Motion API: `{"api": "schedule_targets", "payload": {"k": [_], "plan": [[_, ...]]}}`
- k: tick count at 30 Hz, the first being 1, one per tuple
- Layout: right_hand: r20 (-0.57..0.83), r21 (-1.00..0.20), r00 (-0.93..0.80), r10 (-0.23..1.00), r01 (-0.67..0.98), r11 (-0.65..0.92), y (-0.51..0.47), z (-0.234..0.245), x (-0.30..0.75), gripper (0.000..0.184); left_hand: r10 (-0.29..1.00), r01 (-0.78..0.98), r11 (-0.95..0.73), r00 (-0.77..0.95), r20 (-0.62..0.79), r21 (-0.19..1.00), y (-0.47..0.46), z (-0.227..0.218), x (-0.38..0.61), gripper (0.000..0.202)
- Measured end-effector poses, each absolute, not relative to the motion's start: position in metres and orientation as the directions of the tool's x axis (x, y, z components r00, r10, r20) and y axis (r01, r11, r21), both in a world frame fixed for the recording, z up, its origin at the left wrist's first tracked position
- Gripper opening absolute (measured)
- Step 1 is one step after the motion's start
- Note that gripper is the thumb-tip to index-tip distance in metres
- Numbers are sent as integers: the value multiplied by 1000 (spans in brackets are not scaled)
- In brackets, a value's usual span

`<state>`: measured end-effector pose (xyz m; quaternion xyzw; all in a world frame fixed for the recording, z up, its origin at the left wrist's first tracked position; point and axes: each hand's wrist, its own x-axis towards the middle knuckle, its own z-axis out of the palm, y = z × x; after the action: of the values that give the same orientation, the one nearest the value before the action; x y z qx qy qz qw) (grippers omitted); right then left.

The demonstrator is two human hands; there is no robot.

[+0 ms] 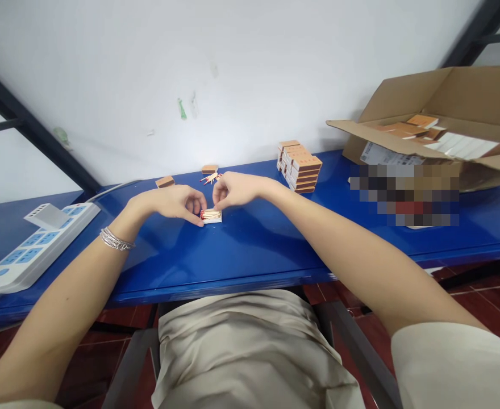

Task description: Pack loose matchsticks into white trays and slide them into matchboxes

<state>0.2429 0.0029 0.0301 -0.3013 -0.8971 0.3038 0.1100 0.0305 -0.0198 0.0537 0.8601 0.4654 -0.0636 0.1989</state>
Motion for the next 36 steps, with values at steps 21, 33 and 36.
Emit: {"api": "schedule_targets", "payload": {"k": [21,33,36], "plan": [[125,-427,-582,804,700,573,14,21,243,21,880,860,-439,470,-67,260,-4,41,22,54],[108,-476,-609,786,662,579,8,16,237,39,885,848,-428,463,-45,313,-16,39,36,81],[158,-452,-652,741,620,642,8,10,234,51,888,855,-417,456,-64,309,-13,41,32,80]]}}
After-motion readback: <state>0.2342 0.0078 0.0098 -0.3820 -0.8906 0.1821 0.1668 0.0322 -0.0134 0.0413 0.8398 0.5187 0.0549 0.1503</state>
